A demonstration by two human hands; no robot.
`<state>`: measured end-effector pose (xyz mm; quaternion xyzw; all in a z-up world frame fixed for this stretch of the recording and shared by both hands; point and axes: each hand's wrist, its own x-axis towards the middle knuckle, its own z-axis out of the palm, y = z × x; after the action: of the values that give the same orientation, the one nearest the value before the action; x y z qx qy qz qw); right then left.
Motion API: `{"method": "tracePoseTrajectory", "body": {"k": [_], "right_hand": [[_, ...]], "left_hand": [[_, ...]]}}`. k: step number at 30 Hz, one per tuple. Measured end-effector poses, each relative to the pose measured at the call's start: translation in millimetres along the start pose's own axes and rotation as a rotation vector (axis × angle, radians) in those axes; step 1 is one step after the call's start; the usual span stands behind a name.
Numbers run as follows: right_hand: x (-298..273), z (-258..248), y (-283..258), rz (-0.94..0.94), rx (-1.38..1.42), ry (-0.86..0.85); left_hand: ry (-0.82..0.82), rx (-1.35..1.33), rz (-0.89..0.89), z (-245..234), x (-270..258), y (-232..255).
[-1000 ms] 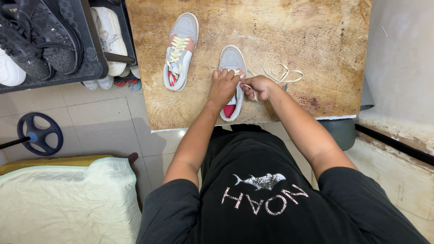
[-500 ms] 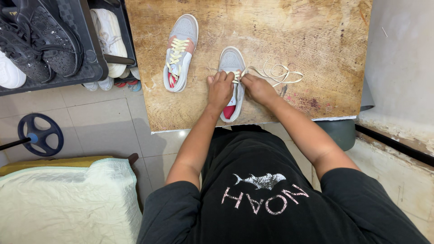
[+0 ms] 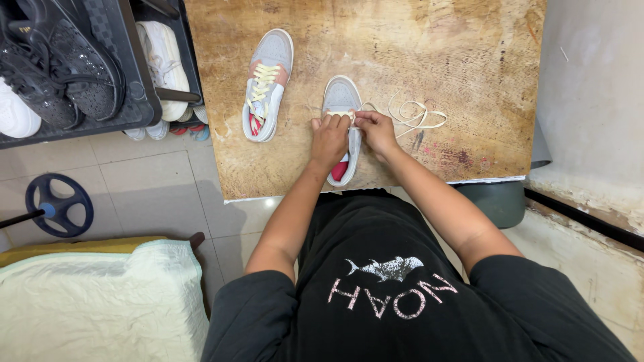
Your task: The person removes the laces from a pair of grey sneakers and then re-laces them by threading the laces through the eyelets and tying a knot. The shoes are placed on a wooden table during the process and then returned to a shoe rack.
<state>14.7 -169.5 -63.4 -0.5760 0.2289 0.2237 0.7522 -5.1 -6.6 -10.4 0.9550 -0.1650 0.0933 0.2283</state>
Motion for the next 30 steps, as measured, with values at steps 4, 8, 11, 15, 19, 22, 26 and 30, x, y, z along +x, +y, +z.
{"method": "tracePoseTrajectory", "body": {"k": [4, 8, 11, 15, 19, 22, 26, 30], "right_hand": [[15, 4, 12, 0.134, 0.076, 0.145], [30, 7, 16, 0.213, 0.103, 0.215], [40, 12, 10, 0.22, 0.078, 0.242], [42, 12, 3, 0.106, 0.113, 0.205], [29, 6, 7, -0.054, 0.121, 0.137], [23, -2, 5, -0.04, 0.175, 0.178], [11, -10, 8, -0.004, 0.109, -0.048], [-2, -6, 9, -0.443, -0.231, -0.151]], "left_hand": [[-0.058, -0.25, -0.277, -9, 10, 5], [-0.19, -0.386, -0.506, -12, 18, 3], [-0.199, -0.318, -0.424, -12, 23, 0], [-0.188, -0.181, -0.268, -8, 32, 2], [-0.336, -0.127, -0.272, 2, 41, 5], [-0.364, -0.27, -0.355, 7, 54, 0], [-0.436, -0.573, -0.419, -1, 74, -6], [-0.368, -0.768, -0.21, -38, 104, 10]]}}
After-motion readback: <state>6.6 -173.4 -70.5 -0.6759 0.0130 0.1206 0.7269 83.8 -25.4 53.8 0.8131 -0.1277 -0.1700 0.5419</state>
